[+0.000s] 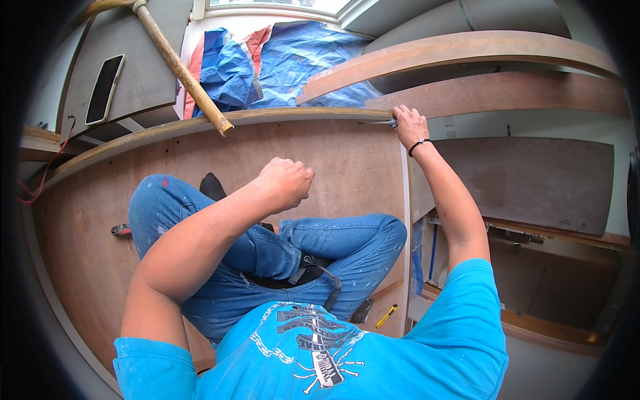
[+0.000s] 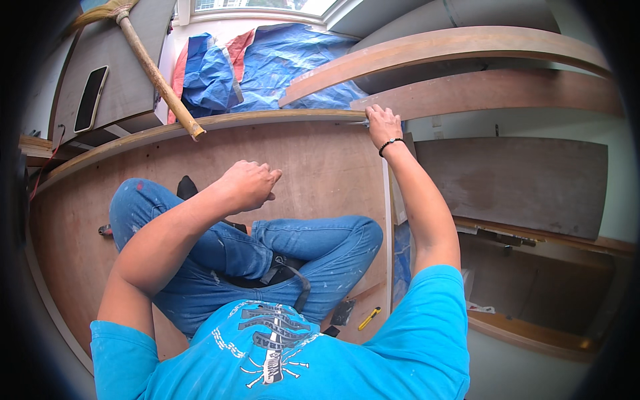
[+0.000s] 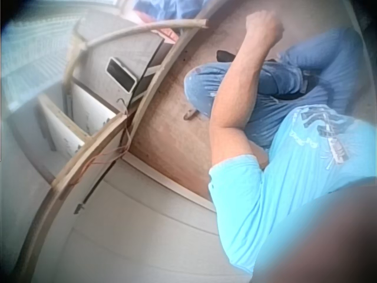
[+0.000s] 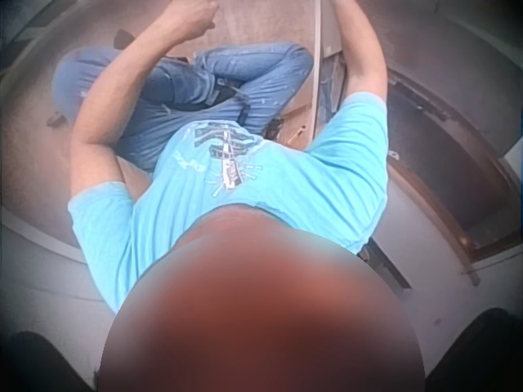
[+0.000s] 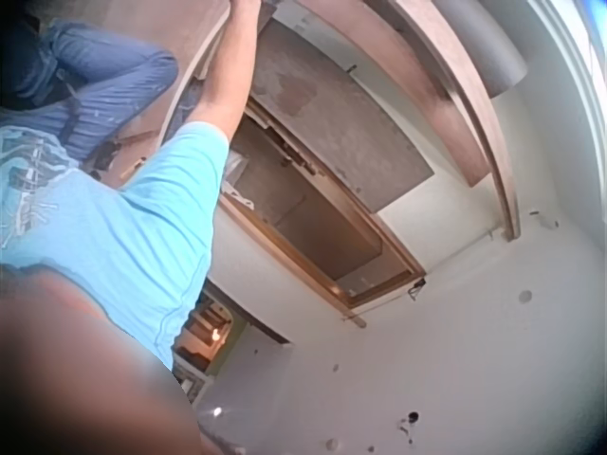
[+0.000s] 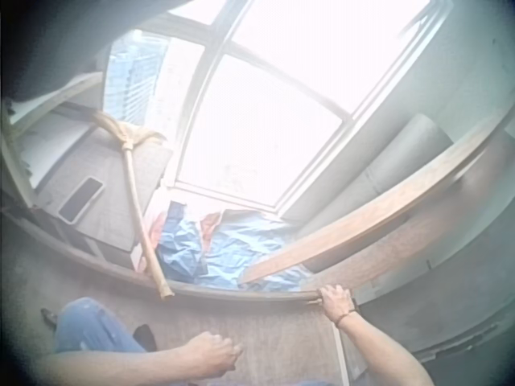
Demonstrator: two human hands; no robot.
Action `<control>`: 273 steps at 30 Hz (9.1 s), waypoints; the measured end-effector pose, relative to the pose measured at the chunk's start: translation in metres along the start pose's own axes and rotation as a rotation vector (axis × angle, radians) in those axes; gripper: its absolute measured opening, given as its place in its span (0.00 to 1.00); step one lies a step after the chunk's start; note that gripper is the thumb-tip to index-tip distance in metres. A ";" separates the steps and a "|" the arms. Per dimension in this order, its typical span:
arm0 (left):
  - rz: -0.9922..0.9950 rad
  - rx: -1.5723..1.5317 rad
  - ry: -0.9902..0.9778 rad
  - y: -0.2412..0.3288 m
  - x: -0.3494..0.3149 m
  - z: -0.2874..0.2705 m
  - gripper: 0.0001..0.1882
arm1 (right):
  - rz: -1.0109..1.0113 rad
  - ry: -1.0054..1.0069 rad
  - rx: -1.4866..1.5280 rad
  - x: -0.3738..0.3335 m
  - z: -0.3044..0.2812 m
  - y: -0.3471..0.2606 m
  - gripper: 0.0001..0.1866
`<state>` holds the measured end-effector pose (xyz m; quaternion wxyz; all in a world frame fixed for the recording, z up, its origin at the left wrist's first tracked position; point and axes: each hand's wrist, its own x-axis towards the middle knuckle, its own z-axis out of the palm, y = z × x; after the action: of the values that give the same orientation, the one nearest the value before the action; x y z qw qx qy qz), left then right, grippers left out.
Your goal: The person sits on the floor and uses a screwdriver to fasten screws into a curved wooden shelf or cabinet component. They repeatedly position screws and turn the screwdriver to secure the trim along the edge of the wooden structure.
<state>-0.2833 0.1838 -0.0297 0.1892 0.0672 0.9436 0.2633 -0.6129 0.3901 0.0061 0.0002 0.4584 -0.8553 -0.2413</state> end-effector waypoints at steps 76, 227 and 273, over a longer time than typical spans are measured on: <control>-0.017 -0.009 -0.009 0.002 0.022 0.024 0.12 | 0.800 0.226 0.720 0.047 0.131 -0.087 0.13; -0.153 -0.688 0.193 0.156 -0.099 0.004 0.14 | -0.437 0.686 0.854 -0.264 -0.044 -0.112 0.11; -0.987 -0.244 -0.242 -0.037 0.110 -0.106 0.18 | 0.624 -0.647 3.488 0.051 0.037 -0.302 0.11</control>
<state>-0.4276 0.1268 -0.0010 0.4050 -0.3781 0.7968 0.2410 -0.4137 0.2255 -0.1622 0.5411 0.2909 0.1099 -0.7814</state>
